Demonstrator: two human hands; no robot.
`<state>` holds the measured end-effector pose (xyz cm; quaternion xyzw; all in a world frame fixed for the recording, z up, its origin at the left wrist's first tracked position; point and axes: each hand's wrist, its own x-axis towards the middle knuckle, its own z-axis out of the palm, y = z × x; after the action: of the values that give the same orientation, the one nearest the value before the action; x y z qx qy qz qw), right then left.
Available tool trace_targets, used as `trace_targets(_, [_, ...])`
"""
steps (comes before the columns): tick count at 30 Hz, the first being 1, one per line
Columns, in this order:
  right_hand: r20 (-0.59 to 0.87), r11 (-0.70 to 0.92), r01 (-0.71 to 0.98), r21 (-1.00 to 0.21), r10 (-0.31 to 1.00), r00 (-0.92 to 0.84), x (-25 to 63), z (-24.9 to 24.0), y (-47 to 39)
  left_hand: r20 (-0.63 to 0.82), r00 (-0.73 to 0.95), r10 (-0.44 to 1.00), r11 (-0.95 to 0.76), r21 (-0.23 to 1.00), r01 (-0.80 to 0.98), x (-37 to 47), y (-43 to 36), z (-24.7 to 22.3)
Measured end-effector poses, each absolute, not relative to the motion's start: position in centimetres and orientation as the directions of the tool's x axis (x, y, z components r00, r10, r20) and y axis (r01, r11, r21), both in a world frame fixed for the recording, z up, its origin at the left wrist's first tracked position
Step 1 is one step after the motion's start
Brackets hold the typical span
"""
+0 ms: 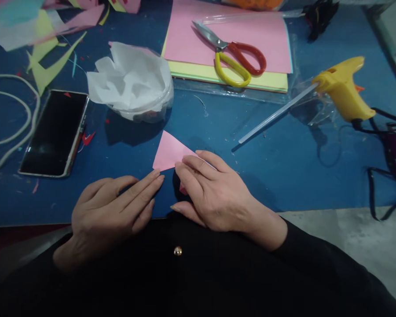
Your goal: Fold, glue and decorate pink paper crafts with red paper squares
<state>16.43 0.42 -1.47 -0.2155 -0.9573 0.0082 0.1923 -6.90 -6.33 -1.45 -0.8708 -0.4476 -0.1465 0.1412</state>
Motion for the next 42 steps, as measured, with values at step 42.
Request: trace_targets(42, [0.297,0.873,0.421,-0.246,0.481,-0.825,16.5,-1.6,0.8,0.29,0.58,0.761,-0.589,-0.064,0.806,-5.4,-5.4,-0.7])
